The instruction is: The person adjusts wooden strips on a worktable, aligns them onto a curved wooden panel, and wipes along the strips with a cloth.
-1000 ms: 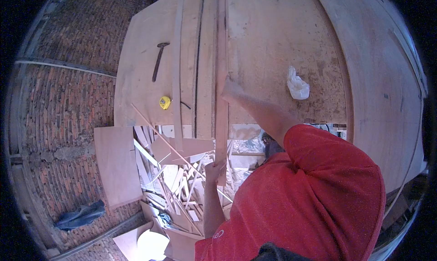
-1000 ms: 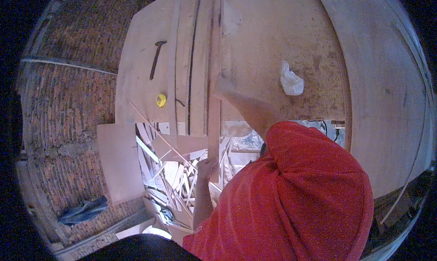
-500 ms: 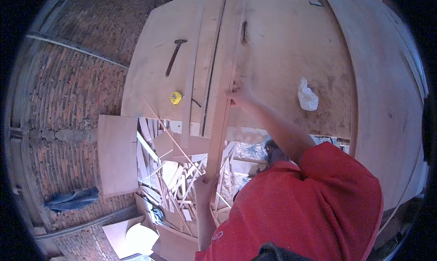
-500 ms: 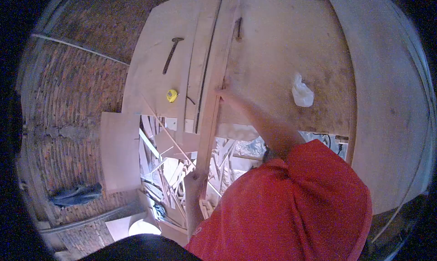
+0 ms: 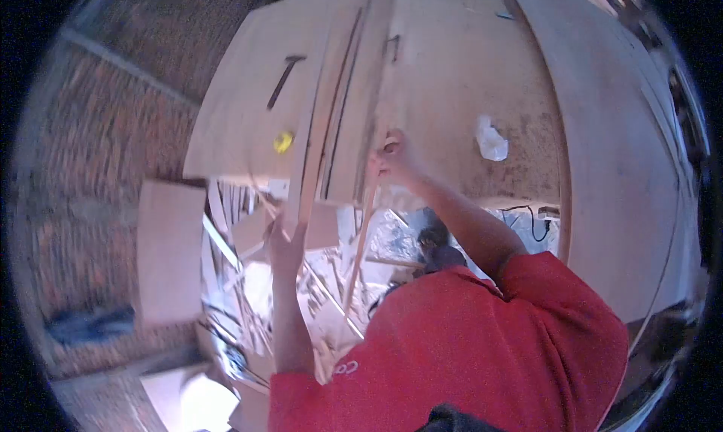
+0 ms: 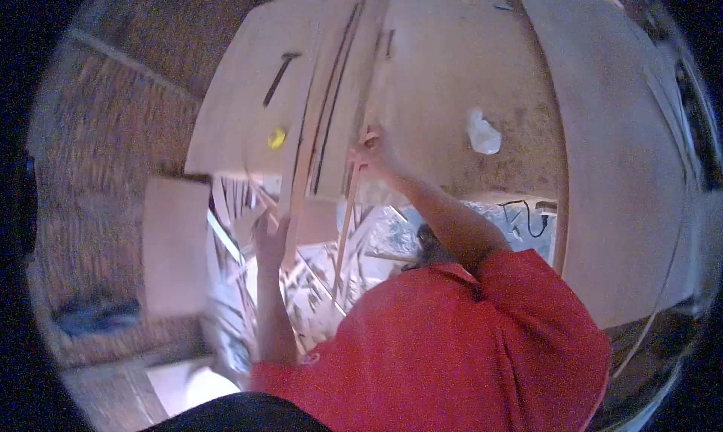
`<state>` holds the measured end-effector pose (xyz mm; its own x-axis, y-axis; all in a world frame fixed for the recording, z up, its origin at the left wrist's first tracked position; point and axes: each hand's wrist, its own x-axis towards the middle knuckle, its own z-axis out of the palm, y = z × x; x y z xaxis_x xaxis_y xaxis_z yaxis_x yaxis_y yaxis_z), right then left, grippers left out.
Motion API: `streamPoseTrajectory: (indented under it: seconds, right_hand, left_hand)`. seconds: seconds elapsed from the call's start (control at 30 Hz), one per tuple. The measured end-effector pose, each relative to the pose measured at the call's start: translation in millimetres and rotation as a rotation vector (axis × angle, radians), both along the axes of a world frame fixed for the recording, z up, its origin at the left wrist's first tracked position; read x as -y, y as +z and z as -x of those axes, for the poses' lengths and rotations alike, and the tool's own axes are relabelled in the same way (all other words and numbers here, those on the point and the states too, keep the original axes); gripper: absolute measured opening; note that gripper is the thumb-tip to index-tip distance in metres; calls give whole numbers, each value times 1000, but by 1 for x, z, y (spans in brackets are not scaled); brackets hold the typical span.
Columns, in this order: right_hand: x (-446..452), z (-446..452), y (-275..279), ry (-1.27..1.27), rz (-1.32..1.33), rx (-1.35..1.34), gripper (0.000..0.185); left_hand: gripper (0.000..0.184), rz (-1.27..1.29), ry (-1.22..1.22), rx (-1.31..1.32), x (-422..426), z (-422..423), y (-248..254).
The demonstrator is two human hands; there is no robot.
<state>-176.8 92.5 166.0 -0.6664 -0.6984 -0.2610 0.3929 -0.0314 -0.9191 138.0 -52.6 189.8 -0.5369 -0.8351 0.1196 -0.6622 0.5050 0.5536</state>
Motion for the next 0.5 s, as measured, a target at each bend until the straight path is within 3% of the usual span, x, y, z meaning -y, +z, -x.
streamPoseTrajectory:
  seconds: [0.13,0.23,0.3,0.33,0.4,0.43,0.47,0.5]
  right_hand:
    - [-4,-43,-20,122,149,52,66]
    - [0,-123,32,91,5,-43,61]
    - [3,-161,33,218,-32,-98,62]
    - [4,-181,38,270,-39,-158,63]
    - [3,-216,52,381,-69,-246,62]
    - [4,-233,58,440,-85,-342,60]
    - [6,-245,55,446,-90,-345,60]
    - [4,-250,49,521,-55,-492,54]
  left_hand:
    - [76,-546,-175,-34,-76,-24,12]
    - [61,-576,-44,-23,-124,-80,-5]
    - [43,-553,86,-83,-144,-117,-14]
    - [43,-561,136,-95,-152,-140,-20]
    - [29,-467,283,-369,-168,-186,-40]
    - [26,-417,367,-433,-167,-204,-20]
    - [26,-404,463,-230,-170,-224,5]
    - [26,-355,492,-329,-164,-261,-48]
